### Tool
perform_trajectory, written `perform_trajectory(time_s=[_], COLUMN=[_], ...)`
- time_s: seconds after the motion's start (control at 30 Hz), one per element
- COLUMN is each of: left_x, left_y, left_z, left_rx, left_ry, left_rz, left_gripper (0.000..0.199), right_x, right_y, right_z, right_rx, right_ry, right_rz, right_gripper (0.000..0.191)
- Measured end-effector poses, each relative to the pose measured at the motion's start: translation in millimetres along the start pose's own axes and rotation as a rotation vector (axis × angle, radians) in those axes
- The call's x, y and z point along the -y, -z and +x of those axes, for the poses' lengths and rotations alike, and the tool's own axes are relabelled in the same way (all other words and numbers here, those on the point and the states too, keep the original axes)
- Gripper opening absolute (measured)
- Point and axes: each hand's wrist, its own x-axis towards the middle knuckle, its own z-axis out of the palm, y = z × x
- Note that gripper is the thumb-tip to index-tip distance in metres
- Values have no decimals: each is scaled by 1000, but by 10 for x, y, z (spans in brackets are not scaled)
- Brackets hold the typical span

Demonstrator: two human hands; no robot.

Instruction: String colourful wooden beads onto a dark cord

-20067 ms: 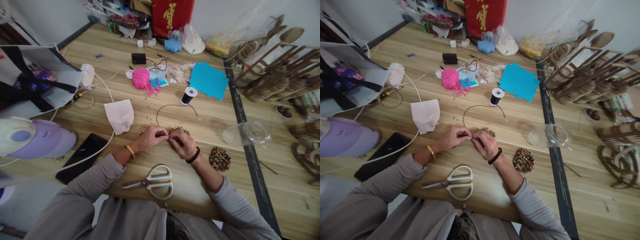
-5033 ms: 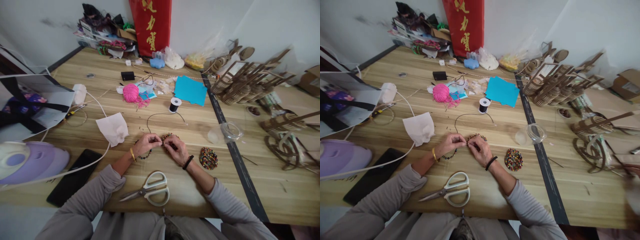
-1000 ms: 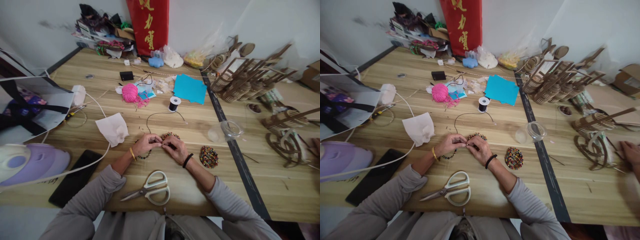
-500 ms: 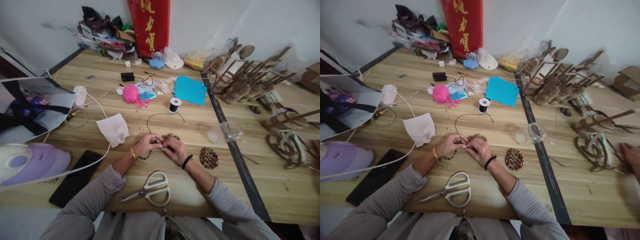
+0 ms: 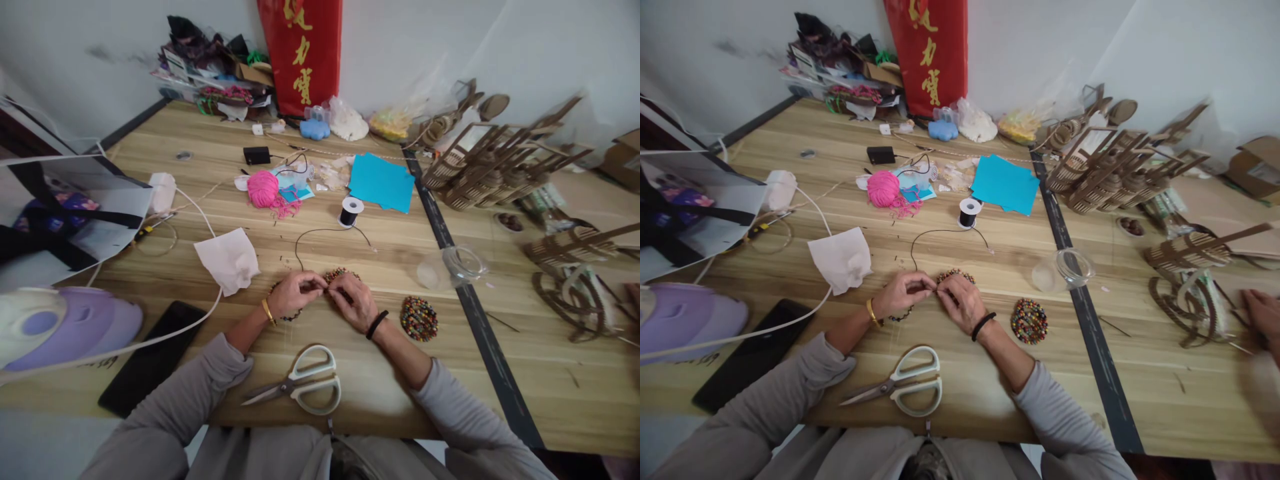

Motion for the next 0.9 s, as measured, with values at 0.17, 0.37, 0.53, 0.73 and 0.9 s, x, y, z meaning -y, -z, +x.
perform_trajectory(time_s=[0.17,0.37,0.53,0.73,0.9], left_x=[-27,-39,-5,84,97], left_y=[-2,-20,-14,-1,-2], left_z=[-37,-16,1,23,40], left_rx=[-87,-109,-47,-14,-8], left_ry=[-195,-97,49,35,44], left_rz=[349,215,78,2,-39], left_gripper=[16,14,16,18,17], right_x=[-34,-28,-2,-44,-164], right_y=[0,8,19,165,320], right_z=[-4,6,20,33,28], right_rx=[-28,-17,-8,-68,-9], right_ry=[0,0,3,-49,-74], right_rz=[-16,-2,-8,-46,-151], right_gripper=[10,12,12,10,10])
